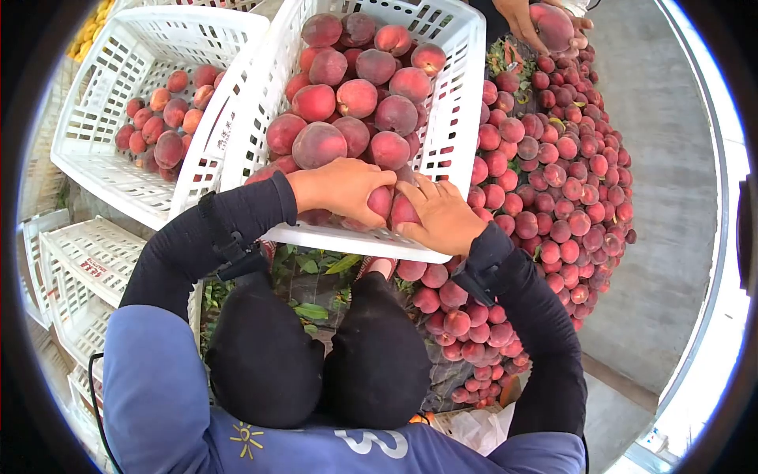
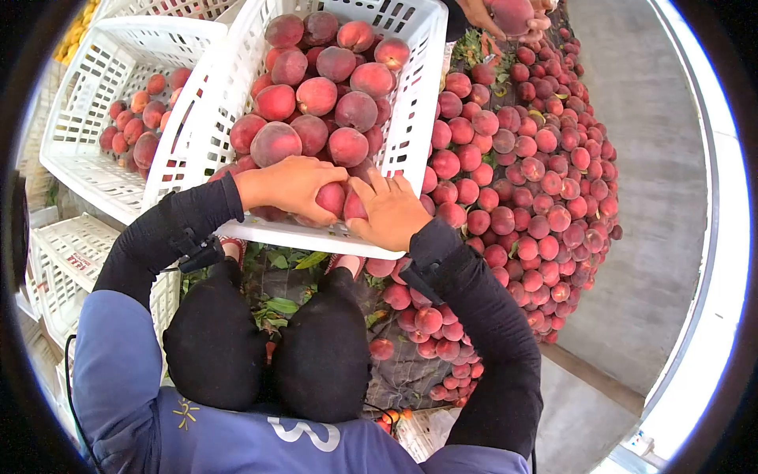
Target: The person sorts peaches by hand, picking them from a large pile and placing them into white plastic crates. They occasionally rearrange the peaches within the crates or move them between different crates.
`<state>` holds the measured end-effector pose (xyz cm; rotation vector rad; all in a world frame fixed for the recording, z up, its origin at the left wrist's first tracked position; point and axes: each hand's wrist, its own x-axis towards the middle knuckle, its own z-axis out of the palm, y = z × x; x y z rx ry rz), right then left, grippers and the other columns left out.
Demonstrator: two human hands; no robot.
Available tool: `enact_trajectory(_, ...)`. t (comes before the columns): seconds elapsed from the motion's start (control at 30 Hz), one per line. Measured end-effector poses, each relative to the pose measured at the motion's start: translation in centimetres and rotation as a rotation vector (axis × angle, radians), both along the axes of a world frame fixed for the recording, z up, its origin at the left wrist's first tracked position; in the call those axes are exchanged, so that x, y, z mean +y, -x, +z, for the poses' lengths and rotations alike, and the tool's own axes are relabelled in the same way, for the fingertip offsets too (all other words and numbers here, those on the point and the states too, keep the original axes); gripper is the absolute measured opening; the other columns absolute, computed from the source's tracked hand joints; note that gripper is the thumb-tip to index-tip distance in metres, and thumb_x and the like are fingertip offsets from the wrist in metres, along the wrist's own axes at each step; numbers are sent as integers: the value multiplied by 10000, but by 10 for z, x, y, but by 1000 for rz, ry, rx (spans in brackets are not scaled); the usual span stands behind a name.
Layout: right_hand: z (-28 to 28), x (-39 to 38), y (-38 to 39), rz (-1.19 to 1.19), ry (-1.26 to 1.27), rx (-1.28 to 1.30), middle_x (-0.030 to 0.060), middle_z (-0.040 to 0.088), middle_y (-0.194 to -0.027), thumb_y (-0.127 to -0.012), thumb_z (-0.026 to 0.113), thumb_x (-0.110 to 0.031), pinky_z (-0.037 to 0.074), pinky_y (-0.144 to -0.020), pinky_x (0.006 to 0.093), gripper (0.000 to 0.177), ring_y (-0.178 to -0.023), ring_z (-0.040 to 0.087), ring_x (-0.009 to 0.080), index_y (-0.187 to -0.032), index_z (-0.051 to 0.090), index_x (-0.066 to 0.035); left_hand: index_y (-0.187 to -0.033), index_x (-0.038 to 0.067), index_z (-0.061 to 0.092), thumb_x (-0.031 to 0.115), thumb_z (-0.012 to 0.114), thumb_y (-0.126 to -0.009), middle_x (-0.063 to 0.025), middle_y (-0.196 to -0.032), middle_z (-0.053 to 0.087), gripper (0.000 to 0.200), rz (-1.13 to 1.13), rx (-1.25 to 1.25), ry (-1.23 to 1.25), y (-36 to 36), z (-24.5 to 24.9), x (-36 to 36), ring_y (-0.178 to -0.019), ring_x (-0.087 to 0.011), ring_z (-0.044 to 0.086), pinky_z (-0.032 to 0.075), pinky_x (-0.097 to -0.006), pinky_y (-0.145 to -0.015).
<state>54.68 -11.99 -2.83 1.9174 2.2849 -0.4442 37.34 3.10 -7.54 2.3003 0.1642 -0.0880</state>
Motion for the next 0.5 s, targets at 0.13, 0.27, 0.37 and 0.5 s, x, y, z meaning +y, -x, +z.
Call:
enact_trajectory(0.13,8,-1,17,-4,5,-50,276,444,-1309,-784,657,-355,347,-980,469,683,-1112,505,391,-1339,425,-30,-1140,49,545,387,725,-689,-156,-1067,610,592,18,-37,-34,7,-4,-9,-973,-335,593,493,-451,-812)
enact_trajectory(0.27,11,-6,22,-49,52,-3,294,387,-1373,-816,627,-347,313,-1042,492,673,-1226,420,426,-1366,404,-31,-1258,42,492,360,705,-752,-175,-1157,576,635,25,-234,-77,20,3,-6,-1035,-350,575,483,-460,-869)
enact_trajectory(0.37,12,-11,24,-72,130,39,297,347,-1416,-847,589,-343,281,-1081,503,663,-1285,363,449,-1397,379,-38,-1274,53,518,296,660,-822,-157,-1156,604,532,210,-294,12,34,48,28,-1077,-318,582,466,-406,-934)
enact_trajectory(0.5,16,-3,16,-88,189,119,264,325,-1458,-871,551,-365,251,-1102,509,664,-1319,336,435,-1427,358,-59,-1276,98,531,249,635,-856,-142,-1178,607,458,346,-233,-152,65,31,91,-1092,-295,584,457,-383,-955)
